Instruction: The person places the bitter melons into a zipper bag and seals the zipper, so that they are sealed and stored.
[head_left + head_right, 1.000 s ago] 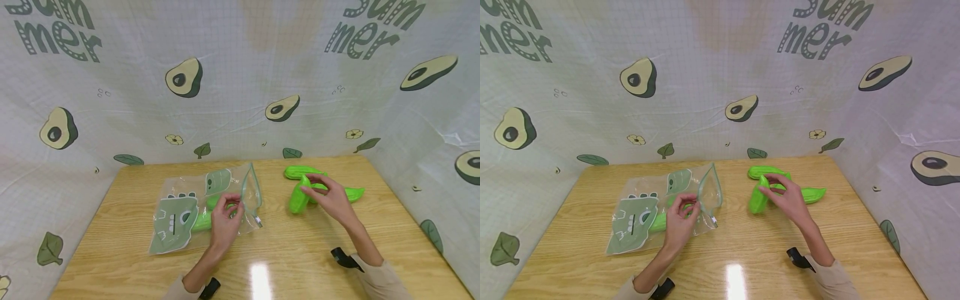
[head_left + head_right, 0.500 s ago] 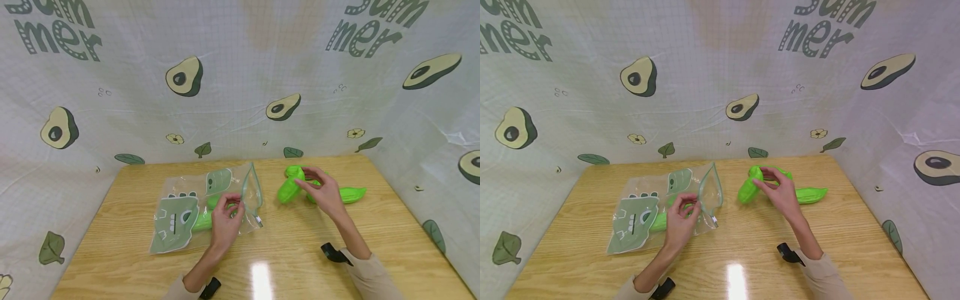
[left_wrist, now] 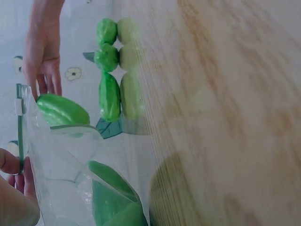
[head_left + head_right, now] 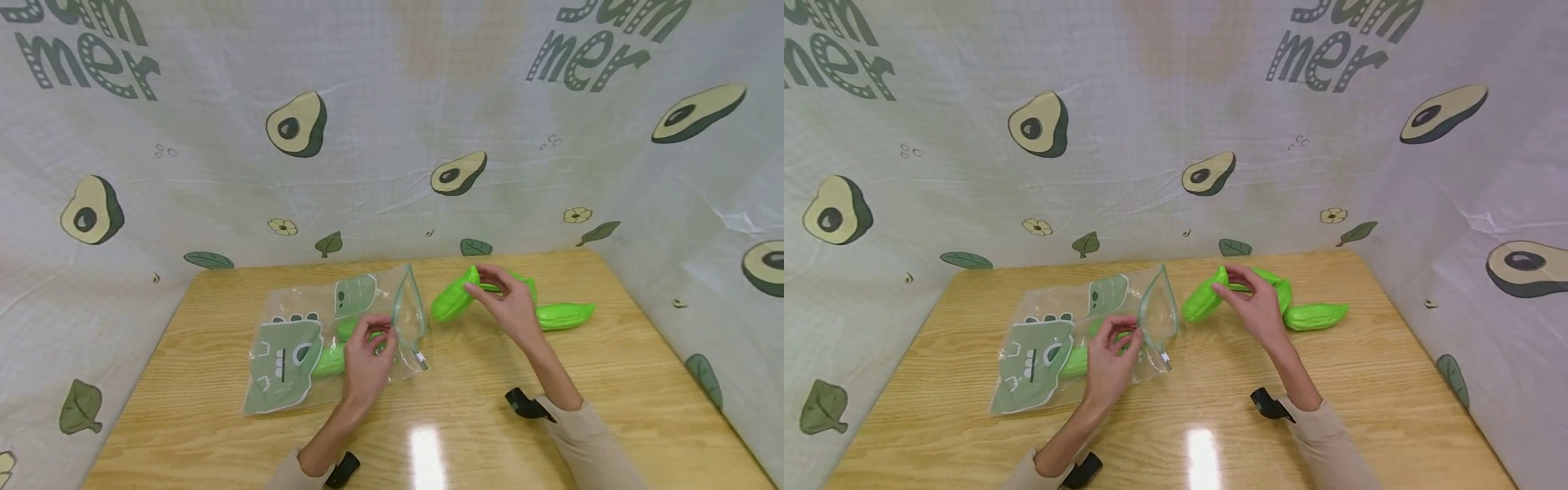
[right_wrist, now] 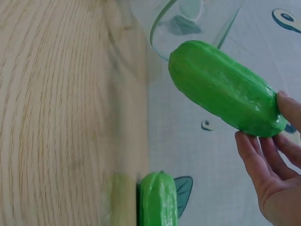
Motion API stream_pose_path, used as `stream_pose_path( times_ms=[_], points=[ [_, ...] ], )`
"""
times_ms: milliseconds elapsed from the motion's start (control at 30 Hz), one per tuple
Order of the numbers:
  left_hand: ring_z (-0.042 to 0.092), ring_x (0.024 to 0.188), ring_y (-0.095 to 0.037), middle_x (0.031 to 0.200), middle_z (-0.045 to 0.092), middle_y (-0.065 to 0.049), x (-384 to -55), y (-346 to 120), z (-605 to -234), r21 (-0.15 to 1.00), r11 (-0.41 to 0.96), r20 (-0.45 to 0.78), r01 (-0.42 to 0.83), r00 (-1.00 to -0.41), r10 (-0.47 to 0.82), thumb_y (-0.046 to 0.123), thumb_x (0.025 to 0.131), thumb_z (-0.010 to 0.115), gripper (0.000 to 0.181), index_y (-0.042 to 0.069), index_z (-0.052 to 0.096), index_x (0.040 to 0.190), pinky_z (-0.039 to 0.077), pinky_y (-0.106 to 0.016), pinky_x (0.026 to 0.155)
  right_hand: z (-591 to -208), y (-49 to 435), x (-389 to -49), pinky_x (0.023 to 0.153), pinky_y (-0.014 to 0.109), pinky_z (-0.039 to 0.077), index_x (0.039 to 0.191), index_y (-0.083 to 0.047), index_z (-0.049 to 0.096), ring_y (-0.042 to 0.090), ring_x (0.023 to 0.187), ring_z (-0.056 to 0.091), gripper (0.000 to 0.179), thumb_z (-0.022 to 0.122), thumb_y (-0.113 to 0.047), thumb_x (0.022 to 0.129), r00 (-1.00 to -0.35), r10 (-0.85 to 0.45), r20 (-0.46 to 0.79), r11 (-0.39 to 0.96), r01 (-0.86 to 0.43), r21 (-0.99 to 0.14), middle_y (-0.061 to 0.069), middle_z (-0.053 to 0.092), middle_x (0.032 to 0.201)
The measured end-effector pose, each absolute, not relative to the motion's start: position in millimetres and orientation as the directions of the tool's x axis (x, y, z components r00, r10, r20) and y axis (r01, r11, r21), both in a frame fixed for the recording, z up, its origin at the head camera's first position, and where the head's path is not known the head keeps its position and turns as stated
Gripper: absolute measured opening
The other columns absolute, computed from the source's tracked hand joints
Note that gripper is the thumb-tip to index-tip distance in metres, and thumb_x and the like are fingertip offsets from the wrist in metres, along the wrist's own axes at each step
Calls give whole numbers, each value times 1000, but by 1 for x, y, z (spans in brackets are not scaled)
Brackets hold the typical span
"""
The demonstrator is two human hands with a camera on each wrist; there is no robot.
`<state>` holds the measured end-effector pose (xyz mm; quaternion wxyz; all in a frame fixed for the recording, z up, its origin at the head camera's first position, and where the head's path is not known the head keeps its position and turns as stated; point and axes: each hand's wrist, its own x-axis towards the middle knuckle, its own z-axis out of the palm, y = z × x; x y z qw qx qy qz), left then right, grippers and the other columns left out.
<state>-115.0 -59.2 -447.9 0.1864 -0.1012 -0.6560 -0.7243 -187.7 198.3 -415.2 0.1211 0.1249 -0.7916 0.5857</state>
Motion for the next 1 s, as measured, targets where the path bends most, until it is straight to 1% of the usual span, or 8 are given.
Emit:
stream_pose_path(
  times_ms=[200,467,667,1000],
  points=[
    [64,100,-27,108,63,-21,-115,-59,-448,909,-65,399,411,-906,-140,-18,88,63,23,-9,61,108,61,-31,90,-417,187,-192,86,16,57,134,1,62,4,109,63,43,75,-12,95,-947,-41,320,234,-320,-918,20,64,126],
    [64,101,-25,108,63,-18,-114,-59,-447,917,-54,384,394,-912,-142,-17,89,62,22,-7,61,109,60,-31,91,-425,173,-198,89,18,57,132,3,61,8,110,63,41,74,-9,95,-950,-58,306,169,-311,-935,21,61,128],
    [64,101,-27,108,63,-19,-114,-60,-447,917,-57,385,395,-913,-137,-17,89,62,22,-8,61,110,61,-31,91,-427,162,-200,90,21,58,130,3,62,12,110,63,41,76,-9,94,-955,-61,290,146,-296,-944,19,62,127],
    [64,102,-29,110,63,-19,-114,-61,-446,917,-60,385,395,-913,-136,-17,90,62,22,-8,61,110,60,-32,92,-432,147,-203,92,23,58,129,6,60,15,112,62,40,75,-4,93,-951,-103,293,92,-302,-949,21,61,128]
  ],
)
